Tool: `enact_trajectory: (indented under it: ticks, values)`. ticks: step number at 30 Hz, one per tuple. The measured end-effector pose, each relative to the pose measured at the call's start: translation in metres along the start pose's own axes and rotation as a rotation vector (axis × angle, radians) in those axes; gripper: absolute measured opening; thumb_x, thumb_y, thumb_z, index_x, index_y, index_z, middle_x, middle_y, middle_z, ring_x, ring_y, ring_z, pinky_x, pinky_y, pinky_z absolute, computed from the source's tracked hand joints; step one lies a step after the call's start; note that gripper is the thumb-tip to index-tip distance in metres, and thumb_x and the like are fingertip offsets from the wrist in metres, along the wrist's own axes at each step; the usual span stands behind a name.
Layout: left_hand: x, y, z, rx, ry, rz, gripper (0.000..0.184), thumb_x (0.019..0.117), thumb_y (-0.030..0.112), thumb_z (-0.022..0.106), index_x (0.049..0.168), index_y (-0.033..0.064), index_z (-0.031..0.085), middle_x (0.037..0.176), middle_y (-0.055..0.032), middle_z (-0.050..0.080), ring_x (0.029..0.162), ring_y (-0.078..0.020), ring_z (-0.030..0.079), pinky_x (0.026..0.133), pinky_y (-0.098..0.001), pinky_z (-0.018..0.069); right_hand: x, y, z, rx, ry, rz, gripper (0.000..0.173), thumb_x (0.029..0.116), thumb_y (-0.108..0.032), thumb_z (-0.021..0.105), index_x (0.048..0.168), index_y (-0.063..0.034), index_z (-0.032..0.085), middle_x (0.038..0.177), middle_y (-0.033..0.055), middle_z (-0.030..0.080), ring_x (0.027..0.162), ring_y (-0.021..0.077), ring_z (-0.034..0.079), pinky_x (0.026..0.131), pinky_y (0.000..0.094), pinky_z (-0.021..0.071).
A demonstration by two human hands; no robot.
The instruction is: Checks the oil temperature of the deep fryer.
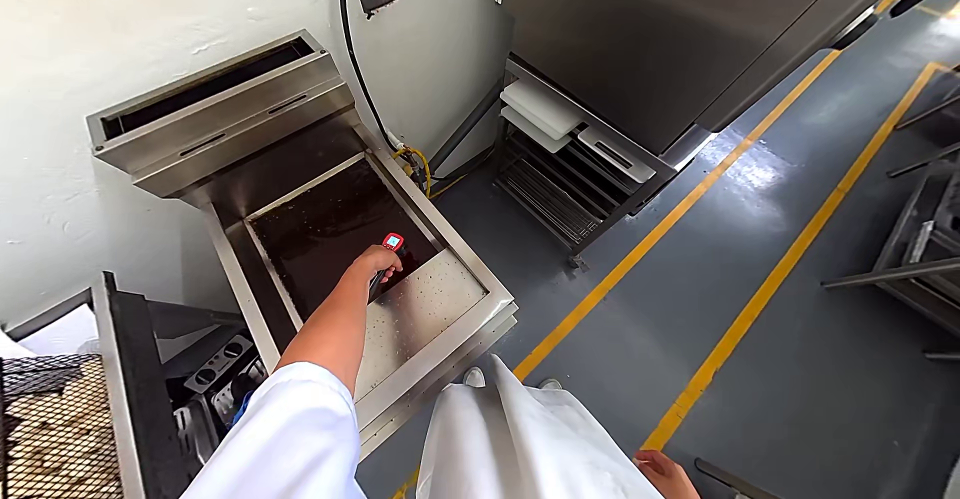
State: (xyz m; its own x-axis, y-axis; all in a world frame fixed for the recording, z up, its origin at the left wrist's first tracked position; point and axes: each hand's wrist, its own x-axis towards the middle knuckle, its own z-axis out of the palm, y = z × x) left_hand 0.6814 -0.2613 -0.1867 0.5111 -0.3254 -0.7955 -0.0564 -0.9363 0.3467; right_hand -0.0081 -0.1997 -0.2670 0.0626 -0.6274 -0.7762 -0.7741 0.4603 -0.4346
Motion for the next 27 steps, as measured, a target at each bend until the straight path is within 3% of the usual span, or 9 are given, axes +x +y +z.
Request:
enact_trajectory:
  ticks: [5, 27]
  values:
    - [0.0003, 0.0015, 0.0010, -0.003, 0.002, 0.002, 0.013, 0.0900, 0.007, 0.069, 0.100, 0.0035, 0.062, 0.071, -0.0032, 0.055, 0.056, -0.0110, 0.052, 0.055, -0.0254, 0.0481, -0.0036, -0.0026, -0.0001, 0.012, 0.016, 0.005, 0.032, 0.1011, -0.014, 0.062, 0.126, 0.0060, 0.063, 0.110, 0.0226, 0.071, 0.098, 0.0280, 0.070, 0.091, 0.0465, 0.0556]
    - [0.0015, -0.0029, 0.0019, -0.008, 0.009, -0.008, 0.011, 0.0909, 0.007, 0.068, 0.100, 0.0038, 0.063, 0.072, -0.0031, 0.054, 0.059, -0.0120, 0.052, 0.057, -0.0271, 0.0478, -0.0017, -0.0032, 0.0005, -0.033, 0.009, -0.010, 0.033, 0.1012, -0.014, 0.063, 0.127, 0.0066, 0.063, 0.114, 0.0240, 0.071, 0.104, 0.0299, 0.070, 0.096, 0.0472, 0.0535]
